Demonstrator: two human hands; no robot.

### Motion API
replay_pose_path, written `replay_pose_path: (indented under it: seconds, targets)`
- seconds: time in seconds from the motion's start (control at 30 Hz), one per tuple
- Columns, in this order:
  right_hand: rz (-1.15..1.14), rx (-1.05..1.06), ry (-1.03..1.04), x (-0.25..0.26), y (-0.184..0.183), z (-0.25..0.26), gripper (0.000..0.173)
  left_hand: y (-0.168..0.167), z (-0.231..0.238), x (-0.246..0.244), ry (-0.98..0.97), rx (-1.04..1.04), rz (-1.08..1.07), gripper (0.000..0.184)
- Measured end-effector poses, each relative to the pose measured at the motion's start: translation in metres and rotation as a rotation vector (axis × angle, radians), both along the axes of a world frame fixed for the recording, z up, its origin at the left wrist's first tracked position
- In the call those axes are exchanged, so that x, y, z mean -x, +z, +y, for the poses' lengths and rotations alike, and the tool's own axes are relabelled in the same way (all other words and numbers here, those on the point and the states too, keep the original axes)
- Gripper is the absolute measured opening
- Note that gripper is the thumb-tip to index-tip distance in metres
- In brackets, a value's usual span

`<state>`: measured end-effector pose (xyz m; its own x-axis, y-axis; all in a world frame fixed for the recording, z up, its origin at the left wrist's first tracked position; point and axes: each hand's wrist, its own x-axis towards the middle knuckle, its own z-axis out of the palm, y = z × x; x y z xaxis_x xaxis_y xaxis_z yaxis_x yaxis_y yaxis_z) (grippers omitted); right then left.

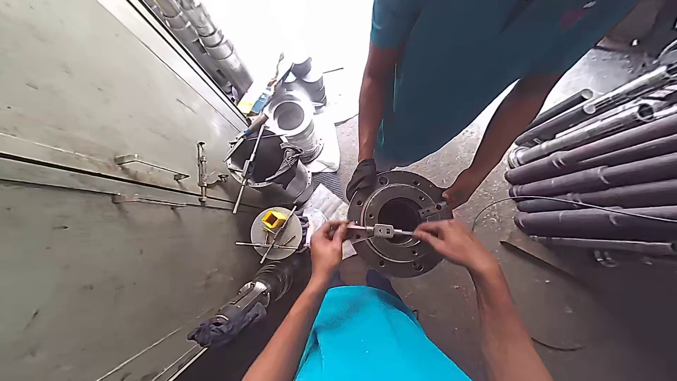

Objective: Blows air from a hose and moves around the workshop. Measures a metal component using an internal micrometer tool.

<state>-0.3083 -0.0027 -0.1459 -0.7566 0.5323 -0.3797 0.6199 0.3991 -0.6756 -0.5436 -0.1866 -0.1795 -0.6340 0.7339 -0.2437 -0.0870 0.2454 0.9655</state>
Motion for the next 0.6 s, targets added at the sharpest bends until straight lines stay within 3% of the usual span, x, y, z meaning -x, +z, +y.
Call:
replay_pose_path:
  seconds: [0.1, 0.17, 0.27, 0.33, 0.4, 0.47, 0.53, 0.6]
  targets:
    - [0.073, 0.445, 0.077, 0.005, -0.010, -0.059, 0.033, 0.008, 0.066, 0.022, -0.352, -0.007, -0.055, 0.026]
    - [0.226, 0.618, -0.058, 0.038, -0.027, -0.102, 0.033, 0.015, 0.117, 0.018, -0.674, 0.047, 0.034, 0.025]
    - [0.326, 0.597, -0.470, 0.109, -0.031, -0.144, 0.023, 0.033, 0.152, -0.013, -1.201, 0.160, 0.296, 0.019]
    - [0.245, 0.569, -0.632, 0.140, -0.019, -0.147, 0.016, 0.043, 0.150, -0.027, -1.369, 0.155, 0.425, 0.020]
    - [0.210, 0.612, -0.498, 0.136, -0.007, -0.139, 0.011, 0.049, 0.131, -0.012, -1.329, 0.038, 0.436, 0.031]
    - [0.299, 0.570, -0.175, 0.102, -0.011, -0.119, 0.026, 0.040, 0.096, 0.023, -1.105, -0.110, 0.366, 0.034]
    - [0.439, 0.248, -0.087, 0.069, -0.010, -0.098, 0.026, 0.024, 0.046, 0.055, -0.885, -0.105, 0.277, 0.033]
    - [0.473, -0.169, -0.183, 0.048, -0.004, -0.064, 0.024, 0.006, -0.001, 0.066, -0.753, -0.036, 0.136, 0.035]
